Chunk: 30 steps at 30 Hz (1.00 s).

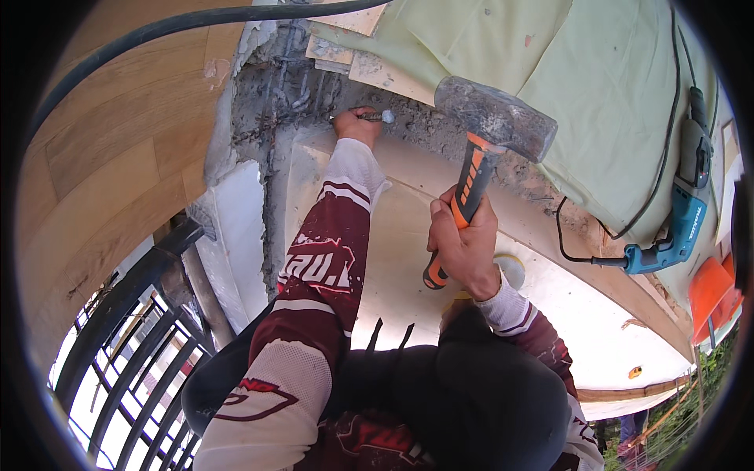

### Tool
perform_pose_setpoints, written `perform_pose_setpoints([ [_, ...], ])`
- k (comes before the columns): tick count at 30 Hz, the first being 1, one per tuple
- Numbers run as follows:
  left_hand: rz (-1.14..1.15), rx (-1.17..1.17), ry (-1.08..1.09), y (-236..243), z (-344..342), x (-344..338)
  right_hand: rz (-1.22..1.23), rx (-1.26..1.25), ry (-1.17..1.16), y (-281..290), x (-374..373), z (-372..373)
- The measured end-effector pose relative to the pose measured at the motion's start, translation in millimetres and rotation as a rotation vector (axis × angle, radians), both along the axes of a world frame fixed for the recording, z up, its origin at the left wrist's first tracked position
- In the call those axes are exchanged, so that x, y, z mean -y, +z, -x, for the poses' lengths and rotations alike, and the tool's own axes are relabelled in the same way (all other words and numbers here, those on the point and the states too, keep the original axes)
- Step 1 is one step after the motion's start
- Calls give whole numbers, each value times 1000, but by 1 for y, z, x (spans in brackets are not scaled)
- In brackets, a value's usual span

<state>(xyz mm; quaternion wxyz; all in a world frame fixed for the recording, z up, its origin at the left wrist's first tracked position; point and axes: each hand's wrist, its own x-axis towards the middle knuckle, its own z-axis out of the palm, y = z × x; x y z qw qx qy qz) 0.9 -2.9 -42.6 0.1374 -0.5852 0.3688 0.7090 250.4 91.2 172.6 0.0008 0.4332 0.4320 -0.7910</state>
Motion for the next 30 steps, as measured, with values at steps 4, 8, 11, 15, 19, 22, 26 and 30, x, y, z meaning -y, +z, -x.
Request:
perform_pose_setpoints([
  [4,-91,84,15,-5,5,8,-219,95,286,-20,11,11],
  [8,-159,44,-31,-6,11,22,-69,47,265,-31,16,2],
  [11,-107,22,-72,-9,4,13,-107,-7,175,-24,7,-12],
  [15,-13,-33,-92,-9,-20,-13,21,34,82,-11,-12,-14],
  [19,42,-83,-171,-5,-26,-19,41,81,33,-5,-20,-13],
  [22,-4,-63,-189,-5,-18,-7,73,74,10,-7,-17,-21],
  [26,22,-50,-252,-11,-4,14,86,42,-5,-12,-12,-32],
  [30,15,3,-168,-17,10,15,96,75,-2,-10,-14,-34],
])
